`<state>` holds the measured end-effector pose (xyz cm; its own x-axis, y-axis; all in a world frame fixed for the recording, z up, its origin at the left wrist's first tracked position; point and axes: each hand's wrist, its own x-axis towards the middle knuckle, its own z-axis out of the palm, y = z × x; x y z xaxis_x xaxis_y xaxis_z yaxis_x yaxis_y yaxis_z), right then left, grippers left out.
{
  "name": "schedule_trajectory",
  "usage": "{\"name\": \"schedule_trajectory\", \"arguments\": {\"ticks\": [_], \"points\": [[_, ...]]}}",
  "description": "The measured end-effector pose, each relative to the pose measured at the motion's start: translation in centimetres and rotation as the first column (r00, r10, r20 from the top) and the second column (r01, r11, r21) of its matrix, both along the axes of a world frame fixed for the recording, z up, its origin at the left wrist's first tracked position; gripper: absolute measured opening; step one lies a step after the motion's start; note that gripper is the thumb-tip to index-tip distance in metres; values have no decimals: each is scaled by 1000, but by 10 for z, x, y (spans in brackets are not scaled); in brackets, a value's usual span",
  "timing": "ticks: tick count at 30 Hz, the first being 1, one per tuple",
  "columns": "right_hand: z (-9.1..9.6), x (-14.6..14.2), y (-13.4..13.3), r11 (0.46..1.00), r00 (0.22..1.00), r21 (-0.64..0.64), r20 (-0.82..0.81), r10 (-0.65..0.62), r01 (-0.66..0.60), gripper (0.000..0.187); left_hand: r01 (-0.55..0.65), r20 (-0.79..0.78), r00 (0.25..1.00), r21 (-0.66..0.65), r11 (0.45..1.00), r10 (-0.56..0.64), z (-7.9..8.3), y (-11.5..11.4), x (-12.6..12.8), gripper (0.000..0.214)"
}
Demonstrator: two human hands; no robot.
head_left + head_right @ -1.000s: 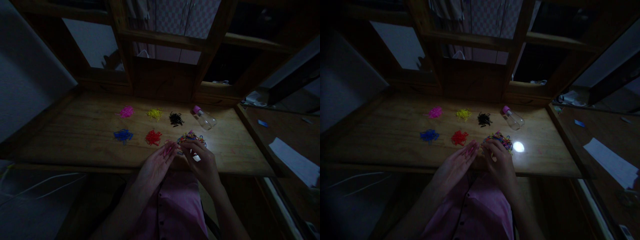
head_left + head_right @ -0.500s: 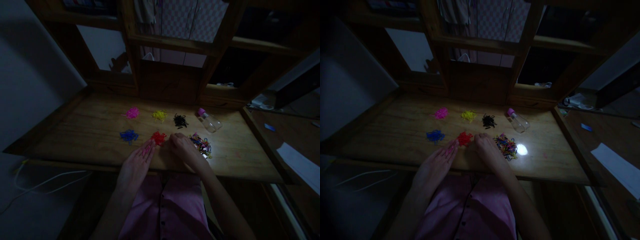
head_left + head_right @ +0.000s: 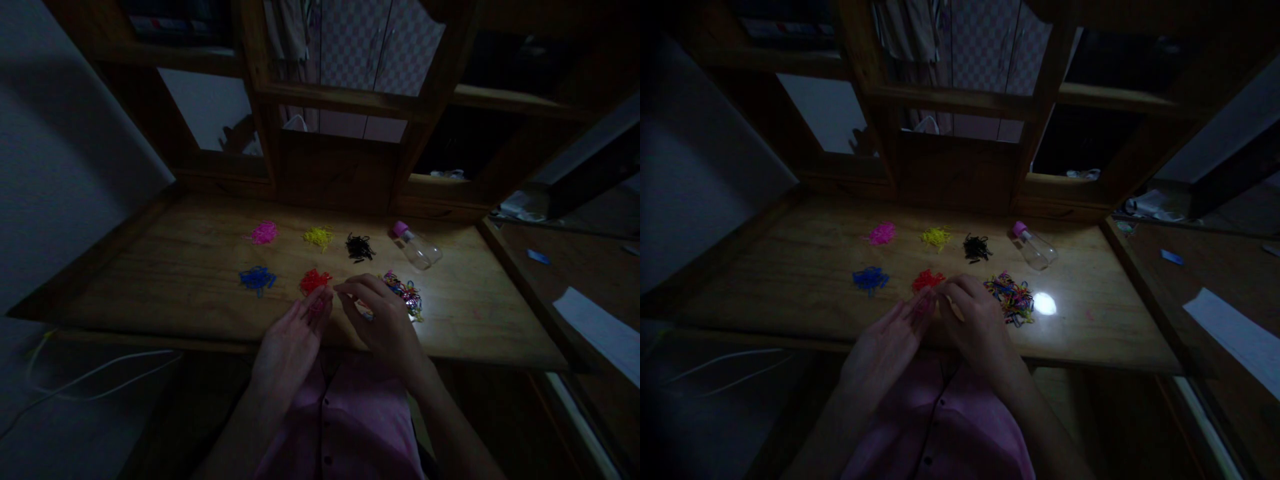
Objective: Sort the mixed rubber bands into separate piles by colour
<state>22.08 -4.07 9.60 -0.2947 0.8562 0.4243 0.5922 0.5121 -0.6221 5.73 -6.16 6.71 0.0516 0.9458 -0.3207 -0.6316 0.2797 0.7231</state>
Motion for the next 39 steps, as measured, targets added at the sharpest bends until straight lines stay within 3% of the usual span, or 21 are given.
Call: {"name": "schedule_trajectory", "arguments": {"ticks": [3,7,11,15,18,20,21,23,25,27,29,33,39], "points": [[3,19,-8,993,992,12,-63,-113,114,19,-108,148,981,-101,989,122,-1,20,-17,43],[-7,55,-17,973,972,-11,-34,-232,231,20,-247,207,946,-36,968,249,4,80,-62,38],[-23,94,-27,898,898,27,15,-440,439,21,-295,-29,955,64,953,297,8,143,-105,37],[-30,119,-39,843,843,-19,32,-537,538,20,-249,-254,925,154,956,282,8,171,-114,27],[-34,127,-46,822,825,-72,-2,-566,564,21,-269,-445,798,340,901,406,8,164,-96,17],[-37,128,-47,823,825,-81,-11,-565,562,21,-196,-553,687,484,853,472,9,149,-75,20],[-38,128,-46,829,831,-78,-11,-556,554,20,-137,-580,666,523,842,469,10,138,-62,22],[-40,126,-44,849,851,-71,-9,-526,524,19,55,-658,655,532,845,371,10,114,-32,23],[-42,124,-42,869,871,-70,-8,-492,490,18,328,-778,593,469,820,208,5,90,-2,23],[-44,121,-40,879,881,-70,-7,-473,471,19,546,-873,471,399,737,124,-5,69,25,22],[-47,118,-39,880,882,-66,-17,-472,470,19,661,-917,380,363,657,123,-17,55,45,20],[-53,117,-40,864,860,-77,-92,-503,497,15,733,-939,293,340,589,178,-37,50,63,20],[-59,119,-43,798,748,-259,-279,-602,545,16,774,-948,199,307,553,248,-47,61,71,17]]}}
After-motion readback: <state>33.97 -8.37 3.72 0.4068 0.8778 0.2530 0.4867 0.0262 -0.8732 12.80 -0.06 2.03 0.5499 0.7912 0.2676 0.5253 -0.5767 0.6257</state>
